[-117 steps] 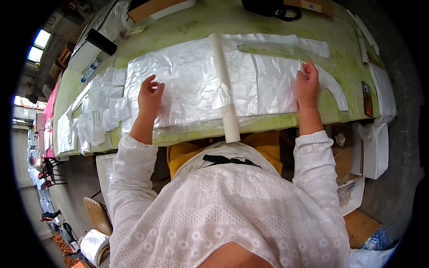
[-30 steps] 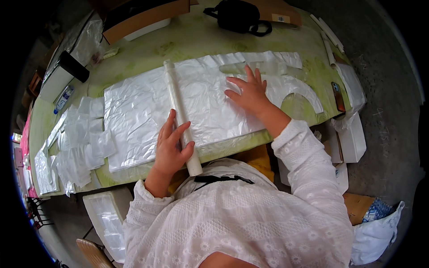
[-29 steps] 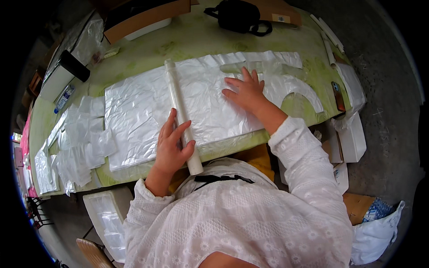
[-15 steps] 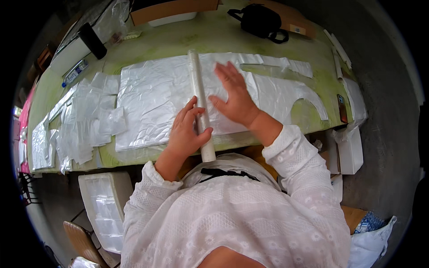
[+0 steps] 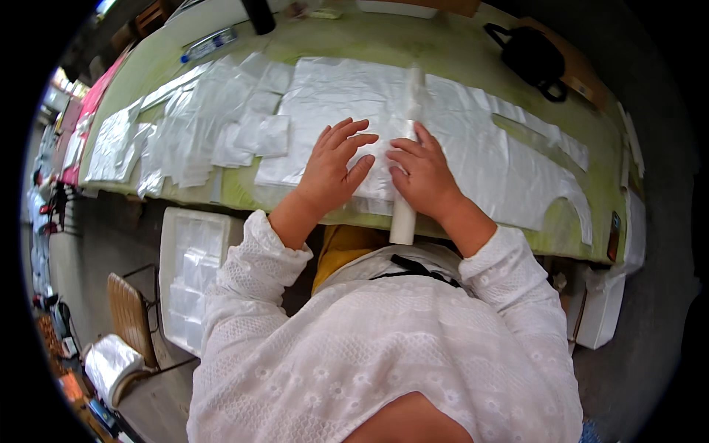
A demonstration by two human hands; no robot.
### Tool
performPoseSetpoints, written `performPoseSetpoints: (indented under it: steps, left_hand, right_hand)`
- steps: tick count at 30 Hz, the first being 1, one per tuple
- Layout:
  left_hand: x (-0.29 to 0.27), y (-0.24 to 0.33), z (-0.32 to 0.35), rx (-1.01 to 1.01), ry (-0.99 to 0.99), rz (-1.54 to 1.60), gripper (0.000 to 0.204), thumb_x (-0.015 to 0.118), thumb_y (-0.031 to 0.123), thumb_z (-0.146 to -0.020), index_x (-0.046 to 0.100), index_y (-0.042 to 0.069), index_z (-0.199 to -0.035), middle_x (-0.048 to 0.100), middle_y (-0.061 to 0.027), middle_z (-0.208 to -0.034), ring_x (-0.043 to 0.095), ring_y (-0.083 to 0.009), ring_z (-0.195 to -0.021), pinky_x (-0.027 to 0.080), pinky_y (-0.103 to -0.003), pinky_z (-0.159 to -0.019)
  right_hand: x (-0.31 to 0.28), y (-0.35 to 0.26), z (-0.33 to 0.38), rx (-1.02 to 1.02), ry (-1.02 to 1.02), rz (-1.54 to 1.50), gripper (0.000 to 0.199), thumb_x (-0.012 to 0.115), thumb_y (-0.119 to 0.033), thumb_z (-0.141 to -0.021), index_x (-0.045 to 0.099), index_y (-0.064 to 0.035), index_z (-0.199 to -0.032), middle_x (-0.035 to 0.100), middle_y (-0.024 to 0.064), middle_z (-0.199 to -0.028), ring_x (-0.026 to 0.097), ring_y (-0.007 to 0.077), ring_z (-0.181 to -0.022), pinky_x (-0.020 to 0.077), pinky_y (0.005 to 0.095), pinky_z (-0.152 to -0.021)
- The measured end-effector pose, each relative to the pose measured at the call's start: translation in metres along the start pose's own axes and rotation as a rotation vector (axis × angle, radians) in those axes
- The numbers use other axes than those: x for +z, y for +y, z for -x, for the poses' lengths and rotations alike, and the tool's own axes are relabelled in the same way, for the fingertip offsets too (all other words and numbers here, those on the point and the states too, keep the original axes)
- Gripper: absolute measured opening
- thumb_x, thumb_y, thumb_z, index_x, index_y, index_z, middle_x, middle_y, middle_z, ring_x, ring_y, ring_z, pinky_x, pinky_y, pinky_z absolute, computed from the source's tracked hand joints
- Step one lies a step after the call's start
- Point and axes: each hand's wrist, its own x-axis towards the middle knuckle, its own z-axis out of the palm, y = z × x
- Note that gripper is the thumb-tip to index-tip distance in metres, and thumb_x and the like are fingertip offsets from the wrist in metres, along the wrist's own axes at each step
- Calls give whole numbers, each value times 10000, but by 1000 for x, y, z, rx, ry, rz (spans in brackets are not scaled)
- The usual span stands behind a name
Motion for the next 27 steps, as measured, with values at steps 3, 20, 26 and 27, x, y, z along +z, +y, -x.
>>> performPoseSetpoints:
  steps: [3,20,26,27]
  left_hand:
    - [-34,-40,20,-79,-50,-385,361,602,238,-993,651,169,-1344,539,-69,-1514,365,-338,-1496,190,-577,-1233]
    - [-112,-143,39,-128,-44,-614,388,623,253,-953,665,259,-1339,521,7,-1541,346,-281,-1515,134,-632,-1239]
    - [-132,-134,80,-77,627,-469,584,714,189,-897,554,126,-1454,463,-162,-1561,285,-444,-1500,173,-569,-1235]
    - [-137,-149,98,-157,750,-454,673,728,255,-903,472,113,-1510,386,-199,-1597,246,-457,-1510,169,-574,-1234]
  right_hand:
    - [5,1,1,-17,17,-52,208,702,-181,-856,778,-94,-1029,686,53,-1256,432,423,-1394,362,530,-1137]
    - [-1,-12,-9,24,-96,-64,269,684,-125,-835,757,-85,-1091,664,75,-1296,397,421,-1437,319,536,-1177]
    - [0,-8,-5,23,-92,-55,283,695,-98,-825,755,-70,-1100,662,87,-1311,394,430,-1435,321,516,-1205]
    - [-3,-11,-6,38,-106,-56,286,695,-89,-824,756,-67,-1103,660,91,-1318,390,433,-1437,319,518,-1209]
